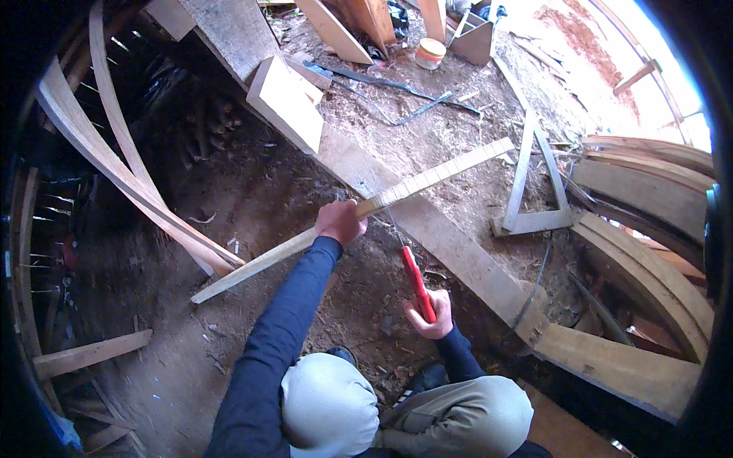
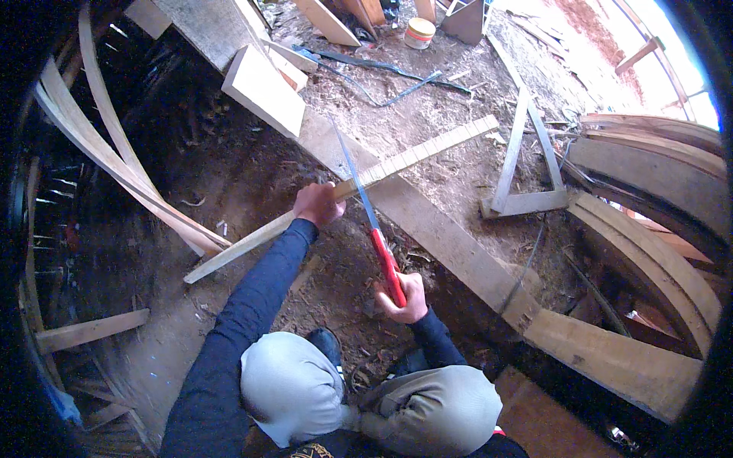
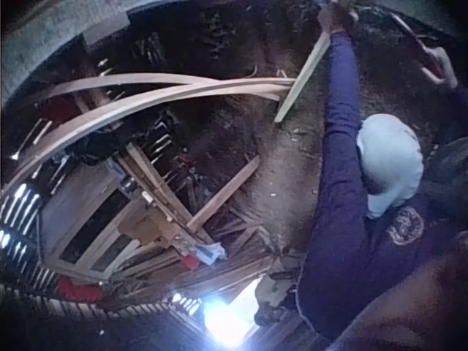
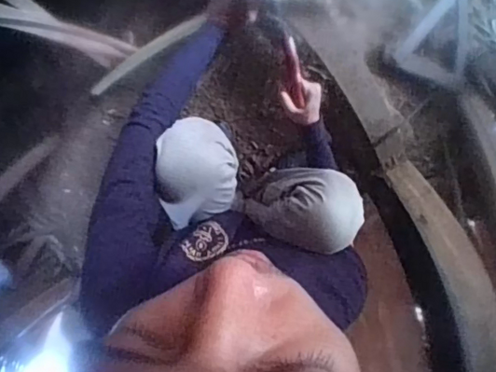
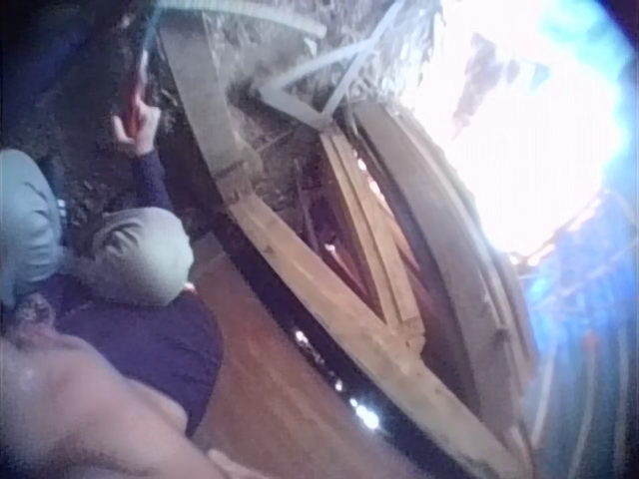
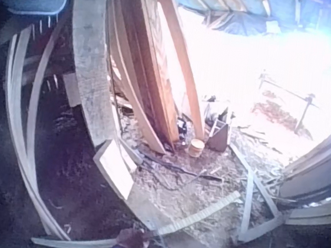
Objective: The person kneels on the ground and uses a red-handled hand saw to cut a thin wooden plank. The plank is held steady with the left hand while the right hand operates the saw in a repetitive back-and-forth motion. The task continues for the duration of the clip without completing the cut.
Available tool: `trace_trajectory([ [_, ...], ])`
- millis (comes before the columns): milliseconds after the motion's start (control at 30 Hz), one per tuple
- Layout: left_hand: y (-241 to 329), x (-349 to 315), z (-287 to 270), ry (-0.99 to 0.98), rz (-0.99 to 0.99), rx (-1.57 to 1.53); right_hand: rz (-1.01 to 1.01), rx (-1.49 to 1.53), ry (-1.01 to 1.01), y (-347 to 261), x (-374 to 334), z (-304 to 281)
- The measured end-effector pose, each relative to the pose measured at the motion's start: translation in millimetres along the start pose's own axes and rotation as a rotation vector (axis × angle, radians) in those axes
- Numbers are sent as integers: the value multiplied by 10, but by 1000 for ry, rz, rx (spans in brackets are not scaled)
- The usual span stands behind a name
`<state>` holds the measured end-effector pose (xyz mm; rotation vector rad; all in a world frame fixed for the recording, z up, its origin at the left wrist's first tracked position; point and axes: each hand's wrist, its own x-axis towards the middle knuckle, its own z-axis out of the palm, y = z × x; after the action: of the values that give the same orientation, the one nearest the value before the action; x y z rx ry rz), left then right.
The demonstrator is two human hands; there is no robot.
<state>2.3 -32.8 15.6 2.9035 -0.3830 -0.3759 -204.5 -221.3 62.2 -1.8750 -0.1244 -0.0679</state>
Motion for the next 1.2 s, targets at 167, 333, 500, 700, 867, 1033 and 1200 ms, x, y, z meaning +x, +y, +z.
trace_trajectory([
  [167,38,-14,-48,-18,-12,-7,45,-7,1,61,155,24],
  [333,5,15,-20,-18,-31,20,20,30,-35,15,-39,-60],
  [500,9,11,3,8,-18,12,1,-5,-89,49,107,-11],
  [700,-79,26,95,66,32,17,-46,15,-211,-130,206,-44],
  [867,-25,20,92,85,41,21,-38,-116,23,-8,142,12],
  [1033,-54,19,82,99,49,21,-21,-68,-13,4,135,51],
  [1200,20,-11,-10,53,6,49,18,-93,78,-1,92,68],
])
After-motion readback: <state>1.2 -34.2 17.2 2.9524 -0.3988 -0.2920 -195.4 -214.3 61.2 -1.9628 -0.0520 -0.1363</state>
